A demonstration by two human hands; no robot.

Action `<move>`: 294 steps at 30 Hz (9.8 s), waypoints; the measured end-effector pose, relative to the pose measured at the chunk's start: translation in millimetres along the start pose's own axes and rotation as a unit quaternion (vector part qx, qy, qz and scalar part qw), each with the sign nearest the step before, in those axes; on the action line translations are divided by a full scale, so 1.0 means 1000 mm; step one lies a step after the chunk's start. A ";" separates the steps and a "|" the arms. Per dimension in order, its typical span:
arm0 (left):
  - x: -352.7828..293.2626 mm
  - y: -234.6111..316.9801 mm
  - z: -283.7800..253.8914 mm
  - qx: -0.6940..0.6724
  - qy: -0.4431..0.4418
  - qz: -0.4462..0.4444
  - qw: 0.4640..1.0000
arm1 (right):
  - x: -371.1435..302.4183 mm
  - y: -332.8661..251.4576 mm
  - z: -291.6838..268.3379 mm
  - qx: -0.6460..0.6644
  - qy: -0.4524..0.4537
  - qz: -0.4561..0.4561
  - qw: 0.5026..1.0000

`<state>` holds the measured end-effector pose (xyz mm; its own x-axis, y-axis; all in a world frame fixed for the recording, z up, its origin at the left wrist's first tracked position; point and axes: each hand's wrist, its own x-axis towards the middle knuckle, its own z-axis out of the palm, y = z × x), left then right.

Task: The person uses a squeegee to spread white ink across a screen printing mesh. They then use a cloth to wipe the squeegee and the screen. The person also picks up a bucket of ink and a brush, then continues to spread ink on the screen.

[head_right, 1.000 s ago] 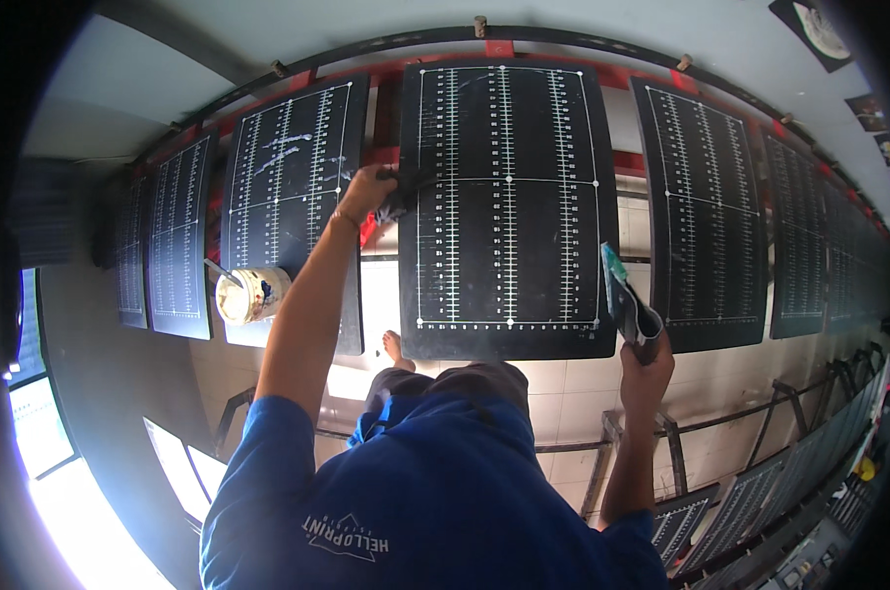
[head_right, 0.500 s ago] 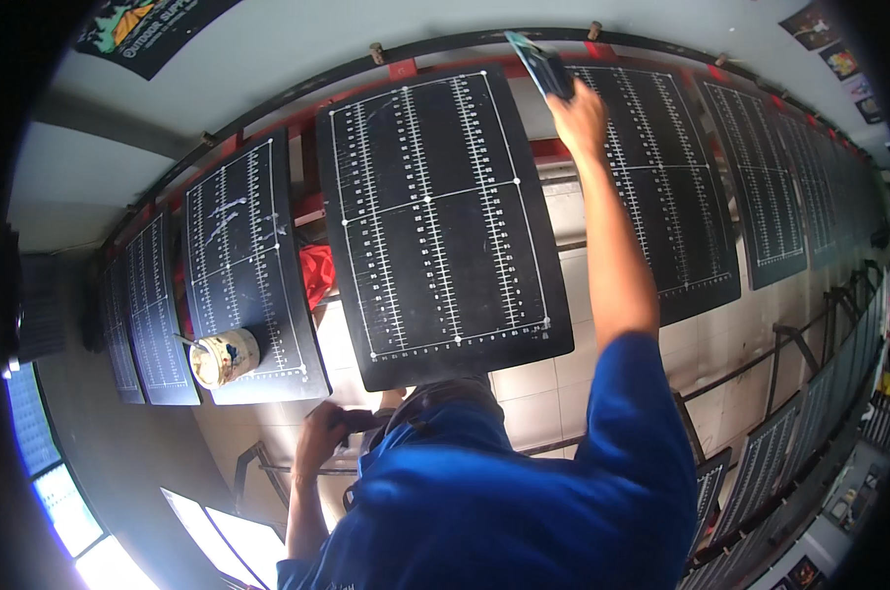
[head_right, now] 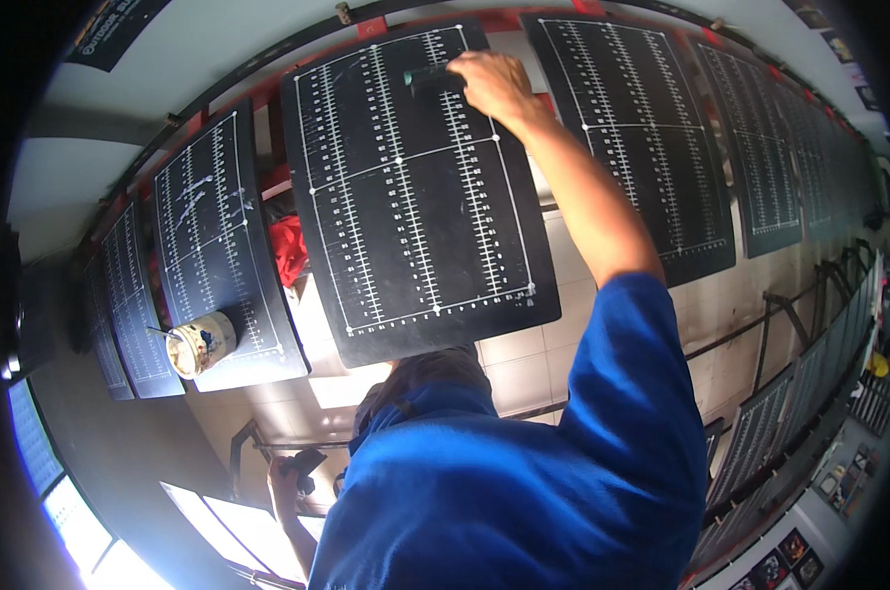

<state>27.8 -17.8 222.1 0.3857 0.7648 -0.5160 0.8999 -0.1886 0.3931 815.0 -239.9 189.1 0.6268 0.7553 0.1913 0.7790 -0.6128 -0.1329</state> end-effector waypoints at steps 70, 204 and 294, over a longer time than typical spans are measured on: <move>0.284 -0.266 -0.257 -0.203 0.275 0.041 0.939 | -0.219 -0.497 0.035 0.699 0.100 0.435 0.558; 0.383 -0.044 -0.247 -0.317 0.021 0.319 0.893 | -0.055 -0.703 -0.078 0.310 0.226 0.101 0.918; 0.702 -0.444 -0.558 -0.215 0.342 0.239 0.883 | 0.055 -0.978 0.090 0.559 -0.172 0.292 0.757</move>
<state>-214.4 947.0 109.8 0.3549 0.8818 0.3108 0.4502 -0.4525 0.7698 89.3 422.4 241.9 0.6873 0.5647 -0.4569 -0.2263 -0.4312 -0.8734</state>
